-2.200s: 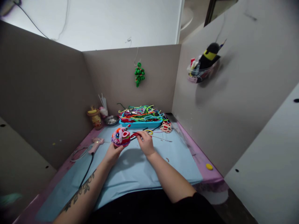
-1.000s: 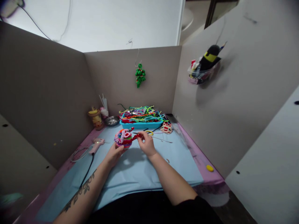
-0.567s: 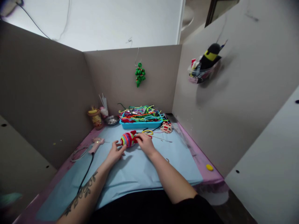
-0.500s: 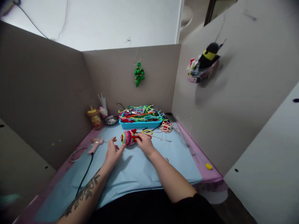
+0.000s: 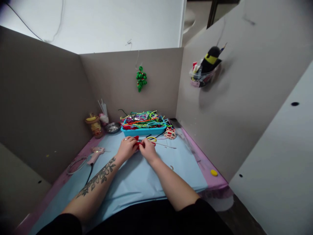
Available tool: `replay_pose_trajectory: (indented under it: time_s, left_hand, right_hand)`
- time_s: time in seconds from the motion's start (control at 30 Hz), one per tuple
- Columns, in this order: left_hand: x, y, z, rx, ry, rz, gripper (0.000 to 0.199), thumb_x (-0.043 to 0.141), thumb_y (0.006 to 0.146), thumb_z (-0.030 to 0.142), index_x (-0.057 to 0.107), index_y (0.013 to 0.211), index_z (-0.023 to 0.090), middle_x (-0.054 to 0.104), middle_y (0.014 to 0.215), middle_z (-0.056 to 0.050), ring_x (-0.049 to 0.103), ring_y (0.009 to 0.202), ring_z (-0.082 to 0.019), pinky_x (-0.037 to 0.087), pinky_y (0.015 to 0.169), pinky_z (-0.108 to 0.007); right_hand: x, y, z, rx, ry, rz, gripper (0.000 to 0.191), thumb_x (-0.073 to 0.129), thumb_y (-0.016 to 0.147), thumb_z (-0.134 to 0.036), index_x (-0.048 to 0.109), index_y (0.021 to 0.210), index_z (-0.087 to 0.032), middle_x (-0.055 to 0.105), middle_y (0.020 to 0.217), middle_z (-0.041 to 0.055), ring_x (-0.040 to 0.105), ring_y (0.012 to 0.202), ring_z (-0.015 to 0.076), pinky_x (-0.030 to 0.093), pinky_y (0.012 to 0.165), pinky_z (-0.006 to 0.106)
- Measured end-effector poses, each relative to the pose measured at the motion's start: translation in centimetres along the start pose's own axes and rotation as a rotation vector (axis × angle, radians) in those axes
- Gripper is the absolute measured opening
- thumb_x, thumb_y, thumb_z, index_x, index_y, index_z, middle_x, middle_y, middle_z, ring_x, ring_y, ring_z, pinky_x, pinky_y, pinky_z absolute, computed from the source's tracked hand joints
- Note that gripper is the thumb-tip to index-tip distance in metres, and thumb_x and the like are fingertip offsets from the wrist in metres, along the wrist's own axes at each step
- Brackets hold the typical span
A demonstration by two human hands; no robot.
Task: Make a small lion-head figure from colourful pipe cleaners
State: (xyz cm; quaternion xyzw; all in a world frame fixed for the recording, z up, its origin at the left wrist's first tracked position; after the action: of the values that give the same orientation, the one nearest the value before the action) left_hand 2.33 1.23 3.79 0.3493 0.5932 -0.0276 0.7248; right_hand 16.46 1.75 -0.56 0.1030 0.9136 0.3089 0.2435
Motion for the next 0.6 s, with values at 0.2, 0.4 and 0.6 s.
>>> replay_pose_trajectory:
  time_s: [0.2, 0.4, 0.6]
  left_hand:
    - [0.5, -1.0, 0.4, -0.022, -0.01, 0.11, 0.016, 0.055, 0.088, 0.022, 0.07, 0.089, 0.019, 0.071, 0.097, -0.011, 0.057, 0.103, -0.027, 0.038, 0.085, -0.041]
    - [1.1, -1.4, 0.7, -0.059, 0.053, 0.17, 0.017, 0.054, 0.089, 0.023, 0.069, 0.085, 0.018, 0.072, 0.094, -0.011, 0.058, 0.101, -0.028, 0.036, 0.084, -0.04]
    - [1.3, -1.5, 0.5, -0.057, 0.029, 0.194, 0.017, 0.053, 0.089, 0.023, 0.07, 0.087, 0.018, 0.072, 0.095, -0.012, 0.059, 0.102, -0.028, 0.036, 0.084, -0.04]
  right_hand:
    - [0.5, 0.1, 0.0, 0.067, -0.098, 0.084, 0.011, 0.051, 0.072, -0.022, 0.043, 0.064, -0.024, 0.05, 0.056, -0.0034, 0.047, 0.055, 0.0156, 0.035, 0.056, 0.027]
    - [0.9, -0.1, 0.3, 0.126, -0.081, 0.104, 0.003, 0.052, 0.07, -0.022, 0.05, 0.072, -0.023, 0.054, 0.061, -0.0024, 0.051, 0.057, 0.0167, 0.04, 0.057, 0.027]
    - [1.2, -0.1, 0.6, 0.018, 0.091, 0.04, 0.03, 0.053, 0.075, -0.021, 0.06, 0.104, -0.019, 0.068, 0.09, 0.0067, 0.062, 0.073, 0.0185, 0.05, 0.068, 0.031]
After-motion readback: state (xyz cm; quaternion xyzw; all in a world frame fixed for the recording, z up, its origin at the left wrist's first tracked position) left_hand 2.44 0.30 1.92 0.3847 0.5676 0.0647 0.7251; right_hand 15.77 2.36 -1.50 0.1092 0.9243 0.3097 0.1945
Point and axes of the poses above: each hand's wrist, its own y-axis towards the middle knuckle, its own x-axis out of the palm, z = x × y, the point moved 2 cm from there along y, towards the middle knuckle
